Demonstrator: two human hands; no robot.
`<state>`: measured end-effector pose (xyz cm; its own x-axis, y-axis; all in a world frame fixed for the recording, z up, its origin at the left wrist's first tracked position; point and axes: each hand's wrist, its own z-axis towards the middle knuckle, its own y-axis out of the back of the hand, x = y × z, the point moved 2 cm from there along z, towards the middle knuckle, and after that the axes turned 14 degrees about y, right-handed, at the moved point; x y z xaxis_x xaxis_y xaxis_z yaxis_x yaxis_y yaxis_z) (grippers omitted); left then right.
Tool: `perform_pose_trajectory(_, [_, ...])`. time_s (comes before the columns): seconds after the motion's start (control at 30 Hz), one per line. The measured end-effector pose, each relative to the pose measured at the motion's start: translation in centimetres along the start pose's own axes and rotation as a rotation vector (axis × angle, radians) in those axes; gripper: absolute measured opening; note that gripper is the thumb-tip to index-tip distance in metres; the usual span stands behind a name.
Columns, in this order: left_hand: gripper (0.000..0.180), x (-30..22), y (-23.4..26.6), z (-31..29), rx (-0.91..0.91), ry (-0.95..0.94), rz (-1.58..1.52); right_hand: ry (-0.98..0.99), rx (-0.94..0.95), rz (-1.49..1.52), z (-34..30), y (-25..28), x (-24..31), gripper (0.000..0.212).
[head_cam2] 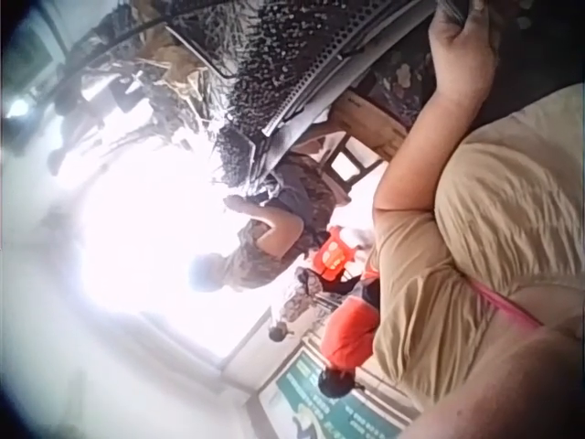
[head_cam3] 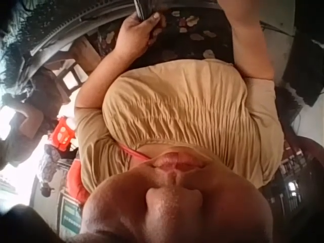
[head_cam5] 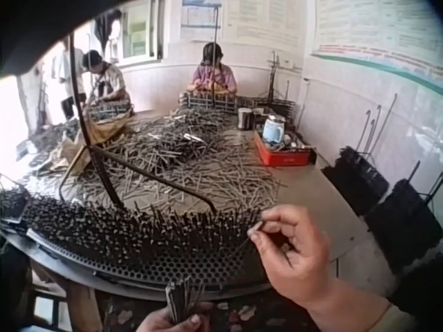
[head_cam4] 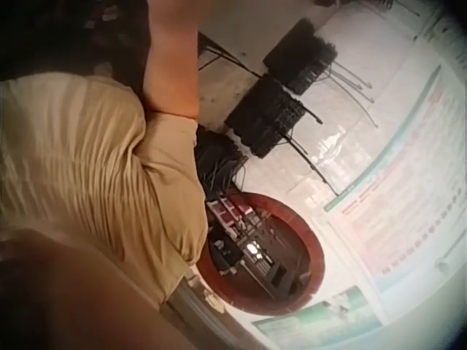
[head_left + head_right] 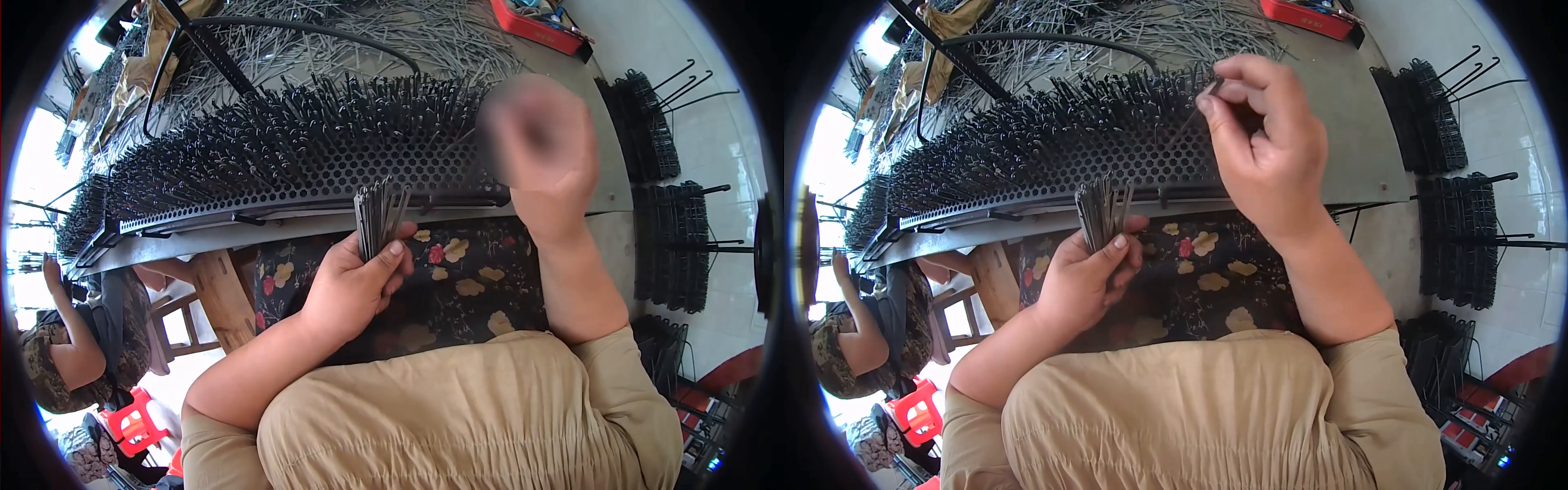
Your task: Inserting thin metal pins manually into a grid template as part of an assembly process.
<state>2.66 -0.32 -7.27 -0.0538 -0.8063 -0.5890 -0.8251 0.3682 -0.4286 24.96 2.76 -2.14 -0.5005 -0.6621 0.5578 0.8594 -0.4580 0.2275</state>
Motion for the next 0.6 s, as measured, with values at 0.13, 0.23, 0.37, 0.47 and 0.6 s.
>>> perform_pose_trajectory(0.13, [0.025,0.0,-0.1,0.1,-0.050,-0.019,0.077,0.240,0.064,-0.257,0.0,-0.3,0.0,0.026])
perform_pose_trajectory(0.23, [0.022,0.1,0.0,0.5,-0.067,-0.066,0.094,0.311,0.246,-0.375,0.1,-0.7,-0.2,0.020])
perform_pose_trajectory(0.37, [0.015,0.2,0.3,0.6,-0.074,-0.053,0.058,0.457,0.305,-0.496,-0.2,-1.0,0.3,0.017])
perform_pose_trajectory(0.47, [0.010,0.2,0.2,0.6,-0.034,-0.070,0.006,0.016,0.227,-0.121,-2.5,-1.7,2.2,0.020])
perform_pose_trajectory(0.6, [0.009,-0.2,-0.2,0.4,-0.036,-0.124,-0.031,-0.514,0.307,0.245,-3.8,-1.7,3.1,0.015])
